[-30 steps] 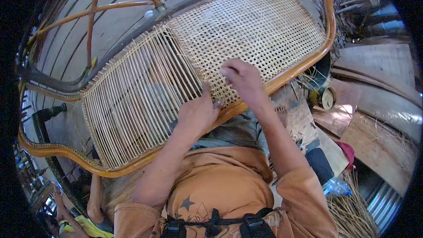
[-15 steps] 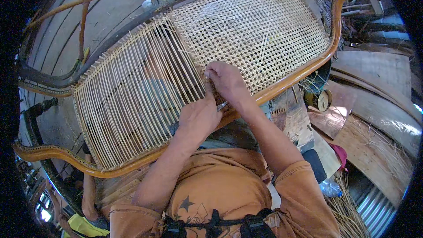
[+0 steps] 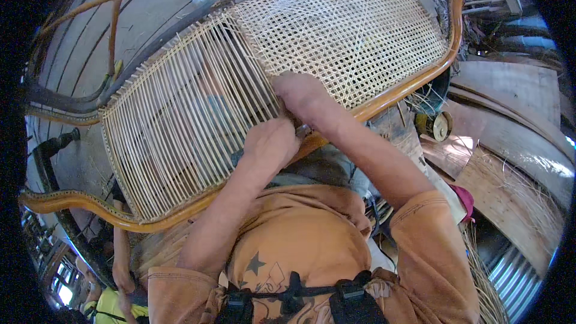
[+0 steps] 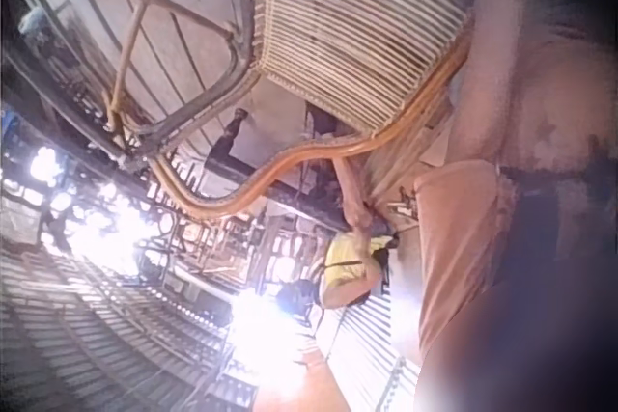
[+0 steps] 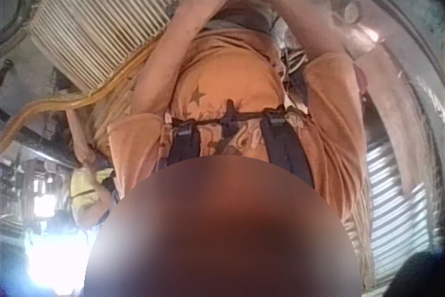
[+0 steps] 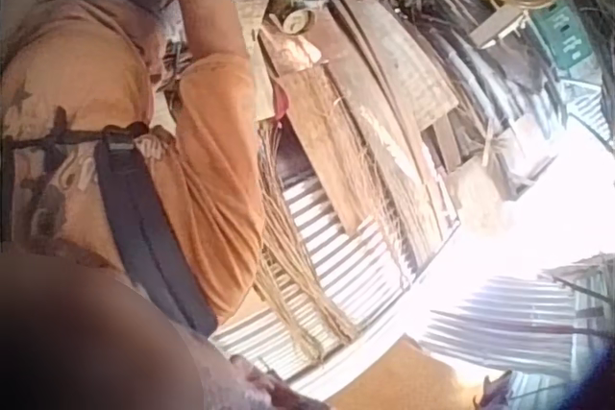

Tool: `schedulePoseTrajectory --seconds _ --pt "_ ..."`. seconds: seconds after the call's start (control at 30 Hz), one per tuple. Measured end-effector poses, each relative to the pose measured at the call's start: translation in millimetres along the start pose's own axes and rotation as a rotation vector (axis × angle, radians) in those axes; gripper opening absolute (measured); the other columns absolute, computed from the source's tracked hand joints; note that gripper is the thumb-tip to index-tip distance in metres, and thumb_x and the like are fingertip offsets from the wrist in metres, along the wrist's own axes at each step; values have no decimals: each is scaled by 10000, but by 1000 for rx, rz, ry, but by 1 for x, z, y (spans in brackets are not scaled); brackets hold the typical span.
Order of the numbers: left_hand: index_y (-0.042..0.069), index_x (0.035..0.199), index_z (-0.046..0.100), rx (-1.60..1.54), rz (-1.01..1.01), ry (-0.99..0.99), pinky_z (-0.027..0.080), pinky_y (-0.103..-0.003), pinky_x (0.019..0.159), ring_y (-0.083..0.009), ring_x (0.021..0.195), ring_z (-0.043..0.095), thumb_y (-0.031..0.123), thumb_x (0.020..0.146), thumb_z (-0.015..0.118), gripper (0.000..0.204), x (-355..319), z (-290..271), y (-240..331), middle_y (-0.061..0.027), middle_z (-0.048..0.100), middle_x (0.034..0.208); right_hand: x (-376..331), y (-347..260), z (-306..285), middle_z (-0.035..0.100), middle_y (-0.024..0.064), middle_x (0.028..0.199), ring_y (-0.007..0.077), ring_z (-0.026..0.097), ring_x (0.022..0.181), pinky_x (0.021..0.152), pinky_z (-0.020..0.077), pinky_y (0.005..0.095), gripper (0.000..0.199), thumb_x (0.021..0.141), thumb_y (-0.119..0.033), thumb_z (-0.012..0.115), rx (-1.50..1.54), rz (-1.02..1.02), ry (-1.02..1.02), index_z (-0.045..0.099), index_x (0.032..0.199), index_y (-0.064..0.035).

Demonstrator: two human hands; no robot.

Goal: Repairing a woven bamboo or rattan chair by weaving new strips into the frame and securing them.

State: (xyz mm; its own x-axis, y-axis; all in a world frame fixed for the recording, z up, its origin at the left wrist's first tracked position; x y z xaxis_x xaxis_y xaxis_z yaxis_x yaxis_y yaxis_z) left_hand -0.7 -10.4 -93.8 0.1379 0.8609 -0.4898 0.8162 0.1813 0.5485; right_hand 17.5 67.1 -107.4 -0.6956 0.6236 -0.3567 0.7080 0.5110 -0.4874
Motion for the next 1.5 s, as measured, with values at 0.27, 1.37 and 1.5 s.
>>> schedulePoseTrajectory --seconds 0.27,1.37,1.5 --pt "19 934 591 -85 1 -26 497 -466 655 -354 707 632 308 865 545 301 -76 -37 -6 -188 624 705 -3 21 -16 631 118 824 181 608 707 676 505 307 275 909 -225 538 302 -68 -105 594 1077 -15" --pt "11 871 575 -1385 -230 46 362 -209 458 -60 504 435 321 949 483 333 -88 25 -30 20 469 620 -174 -11 21 609 146 820 307 596 744 671 476 360 141 878 -134 557 645 203 218 598 951 -20" --pt "6 836 576 -1125 -306 -112 348 -218 446 -54 480 406 248 916 544 257 -87 57 -37 26 458 599 -180 23 14 611 126 804 241 600 737 678 475 318 173 888 -148 562 775 359 347 596 976 -3"
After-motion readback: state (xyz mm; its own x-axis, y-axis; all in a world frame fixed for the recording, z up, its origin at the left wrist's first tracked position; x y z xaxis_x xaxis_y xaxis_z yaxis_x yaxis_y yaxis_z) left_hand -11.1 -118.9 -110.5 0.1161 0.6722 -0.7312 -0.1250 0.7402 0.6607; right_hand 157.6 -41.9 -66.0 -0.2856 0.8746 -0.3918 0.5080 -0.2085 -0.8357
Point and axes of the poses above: each hand's wrist, its own x-axis towards the middle knuckle, its own z-axis out of the palm, y = z × x, the point moved 9 cm from there along x, towards the middle knuckle
